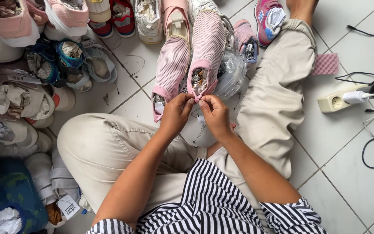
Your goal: The person sits on the floor surrounded by shoes and attaches small white tags to the heels of pink and white sneakers using black zip ties. They handle the shoes one at a time, securing the tags before placing the shoes back on the floor.
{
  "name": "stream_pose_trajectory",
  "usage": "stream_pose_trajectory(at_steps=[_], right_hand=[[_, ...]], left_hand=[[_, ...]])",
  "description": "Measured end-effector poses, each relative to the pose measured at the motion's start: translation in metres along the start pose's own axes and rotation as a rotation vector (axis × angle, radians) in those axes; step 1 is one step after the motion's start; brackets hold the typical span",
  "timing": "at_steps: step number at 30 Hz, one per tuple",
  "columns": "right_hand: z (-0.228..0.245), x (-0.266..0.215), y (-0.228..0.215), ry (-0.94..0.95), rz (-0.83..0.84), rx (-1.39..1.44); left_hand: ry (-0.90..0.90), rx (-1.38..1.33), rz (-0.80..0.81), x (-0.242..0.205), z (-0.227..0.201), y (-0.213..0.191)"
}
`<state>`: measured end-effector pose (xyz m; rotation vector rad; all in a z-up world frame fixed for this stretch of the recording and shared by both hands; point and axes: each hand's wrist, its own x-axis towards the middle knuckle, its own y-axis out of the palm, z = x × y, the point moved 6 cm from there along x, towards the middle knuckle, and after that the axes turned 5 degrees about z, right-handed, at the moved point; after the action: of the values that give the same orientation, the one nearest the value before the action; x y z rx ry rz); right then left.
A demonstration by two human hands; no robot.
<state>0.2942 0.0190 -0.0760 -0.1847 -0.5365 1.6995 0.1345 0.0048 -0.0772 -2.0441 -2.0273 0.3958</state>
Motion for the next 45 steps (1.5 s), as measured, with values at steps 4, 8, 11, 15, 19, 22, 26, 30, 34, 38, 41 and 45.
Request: stream_pose_trajectory(at_steps=[4, 8, 11, 15, 19, 22, 26, 30, 34, 38, 41, 45], right_hand=[[-0.002, -0.003, 0.001, 0.098, 0.015, 0.074], [-0.005, -0.004, 0.003, 0.092, 0.023, 0.045], [-0.001, -0.003, 0.005, 0.073, 0.024, 0.033], [0.003, 0.002, 0.003, 0.097, 0.099, 0.017], [-0.022, -0.002, -0.005, 0.096, 0.148, -0.019], [-0.029, -0.004, -0.013, 0.095, 0.214, -0.078], [-0.028, 0.0, -0.02, 0.38, 0.312, 0.345], [-0.037, -0.008, -0.015, 0.614, 0.277, 0.836], [-0.041, -0.006, -0.015, 0.578, 0.277, 0.915], [-0.032, -0.003, -0.023, 0.487, 0.277, 0.975], [-0.033, -0.001, -0.028, 0.441, 0.293, 0.99], [-0.026, 0.0, -0.033, 0.389, 0.314, 0.946]], left_hand=[[0.026, 0.048, -0.026, -0.002, -0.009, -0.002], [0.006, 0.075, -0.044, -0.003, -0.012, -0.005], [-0.027, 0.061, -0.082, -0.002, -0.008, -0.006], [0.012, 0.048, -0.204, -0.002, -0.003, -0.013], [0.091, 0.018, -0.294, -0.006, -0.017, -0.028], [0.116, -0.129, -0.32, -0.007, -0.027, -0.037], [0.061, -0.505, -0.212, 0.001, -0.012, -0.026], [0.001, -0.759, -0.125, 0.005, -0.01, -0.016], [0.043, -0.564, -0.141, 0.004, 0.003, -0.009], [0.109, -0.13, -0.148, -0.001, -0.008, -0.009], [0.184, -0.004, -0.157, -0.004, -0.02, -0.011], [0.213, 0.031, -0.167, -0.005, -0.026, -0.011]])
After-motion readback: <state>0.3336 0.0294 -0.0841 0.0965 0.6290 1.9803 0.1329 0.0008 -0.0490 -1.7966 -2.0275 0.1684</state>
